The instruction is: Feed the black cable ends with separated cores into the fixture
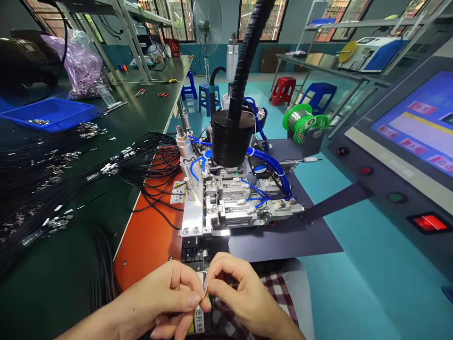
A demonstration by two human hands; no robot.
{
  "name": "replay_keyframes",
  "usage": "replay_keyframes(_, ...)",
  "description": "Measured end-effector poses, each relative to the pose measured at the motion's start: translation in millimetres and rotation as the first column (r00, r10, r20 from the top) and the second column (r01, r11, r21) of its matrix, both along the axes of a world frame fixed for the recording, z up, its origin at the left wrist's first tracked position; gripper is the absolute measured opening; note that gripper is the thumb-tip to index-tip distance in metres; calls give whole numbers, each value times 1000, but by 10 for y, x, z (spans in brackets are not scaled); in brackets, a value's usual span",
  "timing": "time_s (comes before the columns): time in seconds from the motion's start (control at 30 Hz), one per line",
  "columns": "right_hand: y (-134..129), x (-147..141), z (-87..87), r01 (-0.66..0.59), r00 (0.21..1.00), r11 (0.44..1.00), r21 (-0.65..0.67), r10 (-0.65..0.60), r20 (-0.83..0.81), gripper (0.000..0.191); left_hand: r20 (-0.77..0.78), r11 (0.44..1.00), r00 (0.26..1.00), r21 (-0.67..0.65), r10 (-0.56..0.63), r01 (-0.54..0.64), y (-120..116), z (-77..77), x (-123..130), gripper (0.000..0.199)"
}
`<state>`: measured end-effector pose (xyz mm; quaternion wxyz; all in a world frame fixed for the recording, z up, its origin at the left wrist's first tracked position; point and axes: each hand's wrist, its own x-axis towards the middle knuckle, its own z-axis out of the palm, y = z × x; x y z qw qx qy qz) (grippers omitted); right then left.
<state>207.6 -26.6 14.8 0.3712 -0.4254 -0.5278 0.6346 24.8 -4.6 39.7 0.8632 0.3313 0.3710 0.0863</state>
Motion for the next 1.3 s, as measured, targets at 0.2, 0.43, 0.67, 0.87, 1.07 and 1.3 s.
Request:
replay_keyframes(0.2, 41, 29, -25, -91, 991, 995, 52, 95, -98, 12, -10, 998, 999, -44, 35, -36, -24, -59, -18, 24)
replay_keyframes(0.43, -93, -12, -131, 0, 980, 999, -37, -8, -200, 12, -44, 949, 974, 238, 222, -206, -60, 30, 32, 19)
replay_keyframes(0.67, -47, 3, -26, -119, 982, 984, 136, 137, -132, 9, 36, 998, 998, 38, 45, -46, -64, -77, -54, 15)
replay_keyframes(0.87, 90, 18, 165, -291, 948, 930, 225, 313, -65, 9, 95, 998, 995, -47, -43, 48, -48, -112, -88, 16)
replay_keyframes(1.07, -72, 13, 61, -22, 1000, 997, 71, 24, -20, 15, 3, 979, 988, 135, 157, -156, -11, -2, -37, 18)
replay_keyframes(1.3, -248, -172, -102, 28, 921, 953, -302, -143, -364, 25, 3, 836, 948, 469, 319, -283, -93, 69, 22, 10)
